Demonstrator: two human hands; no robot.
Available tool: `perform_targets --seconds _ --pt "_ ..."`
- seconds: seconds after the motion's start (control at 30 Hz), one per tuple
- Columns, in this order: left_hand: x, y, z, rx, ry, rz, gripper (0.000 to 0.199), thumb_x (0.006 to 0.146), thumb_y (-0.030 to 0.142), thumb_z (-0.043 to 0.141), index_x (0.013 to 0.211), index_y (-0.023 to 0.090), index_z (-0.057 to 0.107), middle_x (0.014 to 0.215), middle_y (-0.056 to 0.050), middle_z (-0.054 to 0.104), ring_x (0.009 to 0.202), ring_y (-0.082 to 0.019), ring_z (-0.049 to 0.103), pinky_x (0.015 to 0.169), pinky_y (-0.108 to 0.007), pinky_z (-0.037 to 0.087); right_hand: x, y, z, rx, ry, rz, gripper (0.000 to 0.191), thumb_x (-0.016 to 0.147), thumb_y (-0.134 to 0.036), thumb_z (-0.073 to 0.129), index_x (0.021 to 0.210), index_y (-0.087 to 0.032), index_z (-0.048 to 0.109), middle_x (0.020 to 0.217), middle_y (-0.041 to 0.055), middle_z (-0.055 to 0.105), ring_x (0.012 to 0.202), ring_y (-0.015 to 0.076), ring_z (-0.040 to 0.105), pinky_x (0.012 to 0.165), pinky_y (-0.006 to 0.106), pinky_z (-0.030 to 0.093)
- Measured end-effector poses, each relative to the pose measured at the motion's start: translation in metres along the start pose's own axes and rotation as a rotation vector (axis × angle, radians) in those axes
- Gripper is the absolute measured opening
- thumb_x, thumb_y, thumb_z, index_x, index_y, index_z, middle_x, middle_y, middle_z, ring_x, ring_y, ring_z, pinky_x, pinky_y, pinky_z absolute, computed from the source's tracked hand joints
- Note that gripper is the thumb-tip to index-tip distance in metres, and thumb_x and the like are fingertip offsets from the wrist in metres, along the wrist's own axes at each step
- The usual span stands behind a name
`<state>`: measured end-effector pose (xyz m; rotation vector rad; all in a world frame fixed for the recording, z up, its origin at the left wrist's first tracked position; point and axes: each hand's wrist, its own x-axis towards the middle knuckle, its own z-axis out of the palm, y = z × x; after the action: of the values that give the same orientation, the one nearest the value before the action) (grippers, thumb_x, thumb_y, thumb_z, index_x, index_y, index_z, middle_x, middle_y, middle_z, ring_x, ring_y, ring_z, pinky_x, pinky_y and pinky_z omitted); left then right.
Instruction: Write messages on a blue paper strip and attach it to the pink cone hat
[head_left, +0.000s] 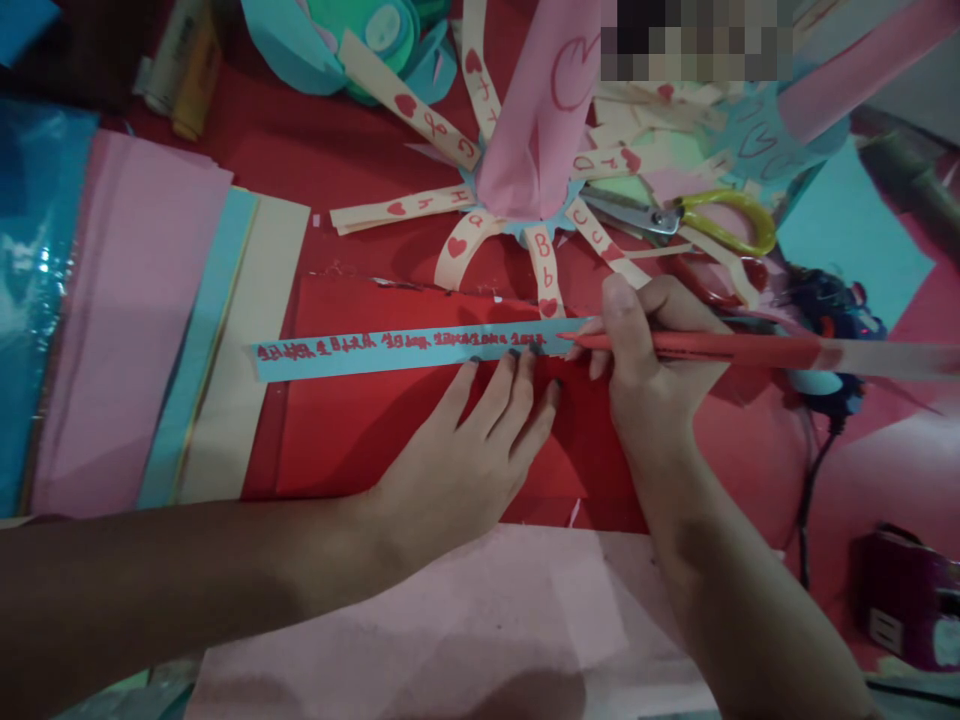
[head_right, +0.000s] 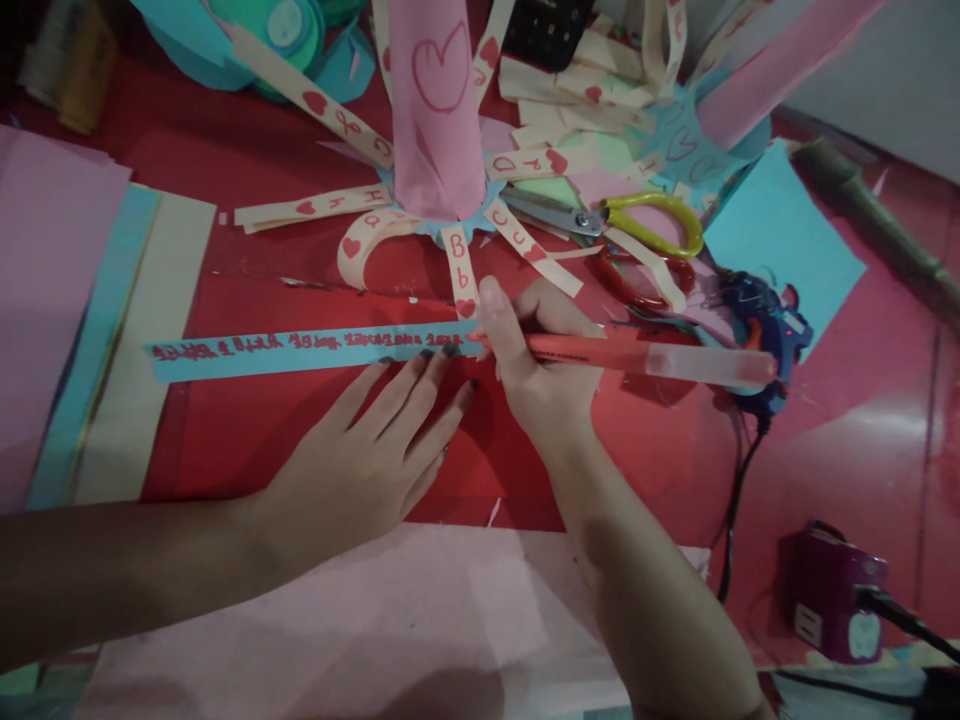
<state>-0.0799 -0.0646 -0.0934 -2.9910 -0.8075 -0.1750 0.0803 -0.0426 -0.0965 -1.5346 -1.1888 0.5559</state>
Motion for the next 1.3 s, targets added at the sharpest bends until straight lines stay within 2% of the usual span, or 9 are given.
perform_targets --seconds 0.33,0.57,0.83,1.13,1.3 --pt "-0.0012 0.0008 0.0007 0.045 0.025 -0.028 0.049 0.085 0.028 0.046 0.129 0.006 0.046 0.131 -0.022 0.050 0.121 -0.032 0.047 0.097 -0.048 0.042 0.0002 -0.0001 -0.0017 -0.007 -0.081 0.000 0.033 0.084 -0.038 0.054 0.056 -0.020 0.054 0.044 -0.0062 0.049 0.039 0.0062 0.047 0.041 0.023 0.036" --pt "-0.0008 0.0009 0.0010 0.033 0.046 -0.029 0.047 0.085 0.028 0.046 0.127 0.006 0.049 0.130 -0.021 0.052 0.120 -0.032 0.048 0.095 -0.048 0.043 0.0013 0.0007 -0.0057 -0.046 -0.240 0.005 0.031 0.082 -0.037 0.056 0.056 -0.021 0.054 0.047 -0.0058 0.049 0.041 0.0057 0.042 0.043 0.024 0.036" --pt "-0.0007 0.0004 0.0016 0.044 0.040 -0.007 0.048 0.085 0.026 0.045 0.128 0.004 0.047 0.128 -0.023 0.052 0.121 -0.033 0.047 0.095 -0.048 0.043 0.0037 -0.0015 -0.0010 -0.039 -0.106 0.102 0.036 0.081 -0.037 0.058 0.051 -0.020 0.046 0.043 -0.0069 0.045 0.039 0.0059 0.043 0.043 0.023 0.037" --pt "-0.0014 -0.0012 0.0001 0.050 0.037 0.020 0.048 0.084 0.022 0.042 0.127 0.003 0.047 0.127 -0.024 0.053 0.119 -0.035 0.049 0.094 -0.048 0.044 0.0046 0.0049 0.0000 0.003 -0.088 0.087 0.037 0.078 -0.040 0.060 0.054 -0.022 0.040 0.039 -0.0085 0.042 0.039 0.0082 0.050 0.041 0.022 0.039" --pt "-0.0011 -0.0004 0.0002 0.046 0.039 0.015 0.048 0.085 0.024 0.043 0.128 0.003 0.047 0.126 -0.024 0.053 0.118 -0.034 0.050 0.094 -0.048 0.044 0.0051 0.0042 0.0003 -0.019 -0.107 0.078 0.037 0.079 -0.043 0.059 0.055 -0.022 0.041 0.040 -0.0081 0.044 0.038 0.0078 0.049 0.040 0.022 0.039"
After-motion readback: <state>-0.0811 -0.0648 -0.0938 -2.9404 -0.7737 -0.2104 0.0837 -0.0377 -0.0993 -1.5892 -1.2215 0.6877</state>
